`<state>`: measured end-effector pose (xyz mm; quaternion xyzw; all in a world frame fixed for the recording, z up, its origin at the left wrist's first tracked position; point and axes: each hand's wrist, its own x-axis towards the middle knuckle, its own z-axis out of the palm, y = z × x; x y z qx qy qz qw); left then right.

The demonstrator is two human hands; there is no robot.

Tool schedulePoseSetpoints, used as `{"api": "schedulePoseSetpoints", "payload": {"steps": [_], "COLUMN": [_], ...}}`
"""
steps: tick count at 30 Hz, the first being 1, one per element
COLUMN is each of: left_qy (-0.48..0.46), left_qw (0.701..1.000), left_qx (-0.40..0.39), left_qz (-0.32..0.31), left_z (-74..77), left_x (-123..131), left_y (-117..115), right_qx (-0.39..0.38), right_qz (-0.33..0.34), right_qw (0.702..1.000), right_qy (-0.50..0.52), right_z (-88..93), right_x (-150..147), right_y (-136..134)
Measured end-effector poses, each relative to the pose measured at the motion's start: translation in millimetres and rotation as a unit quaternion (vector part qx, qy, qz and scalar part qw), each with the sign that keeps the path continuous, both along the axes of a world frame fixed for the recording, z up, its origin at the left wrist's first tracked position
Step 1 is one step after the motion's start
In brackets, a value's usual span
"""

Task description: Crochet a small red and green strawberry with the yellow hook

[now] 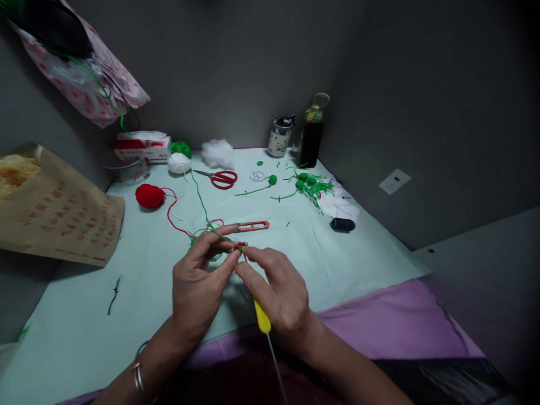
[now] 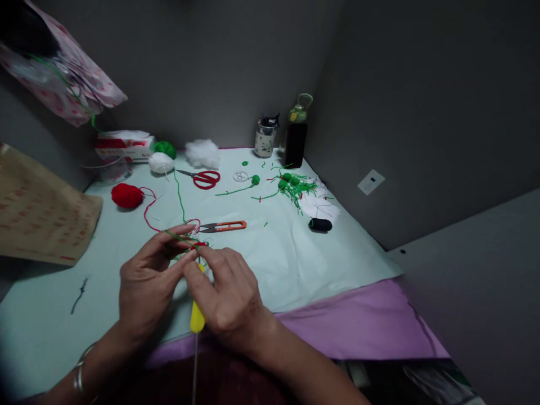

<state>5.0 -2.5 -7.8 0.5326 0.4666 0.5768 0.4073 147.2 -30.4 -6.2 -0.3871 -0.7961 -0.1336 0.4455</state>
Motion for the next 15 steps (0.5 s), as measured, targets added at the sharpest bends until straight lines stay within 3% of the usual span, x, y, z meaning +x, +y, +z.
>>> {"api": "schedulePoseSetpoints", "payload": {"steps": [3,10,15], "left_qy": [-0.003,-0.172,-0.211], "left_qw": [1.0,0.956,0.913], "left_qx": [0.004,-0.174,-0.253], "left_qz": [-0.017,-0.163,-0.24], "left_z": [-0.8,12.5,18.3], "left_x": [0.1,-3.7,-10.6], "left_y": [-3.8,-1.5,4.7], "right_qx": [-0.001,0.08,0.006], "right_qz": [-0.006,0.04,0.119], "right_qw": [1.0,0.996,0.992], "right_qy": [0.026,-0.005,0.052], "right_z": [-3.9,-13.6,-14.9], "right_x": [3.1,18.9,28.9], "right_y": [-0.3,3.5,5.7]}}
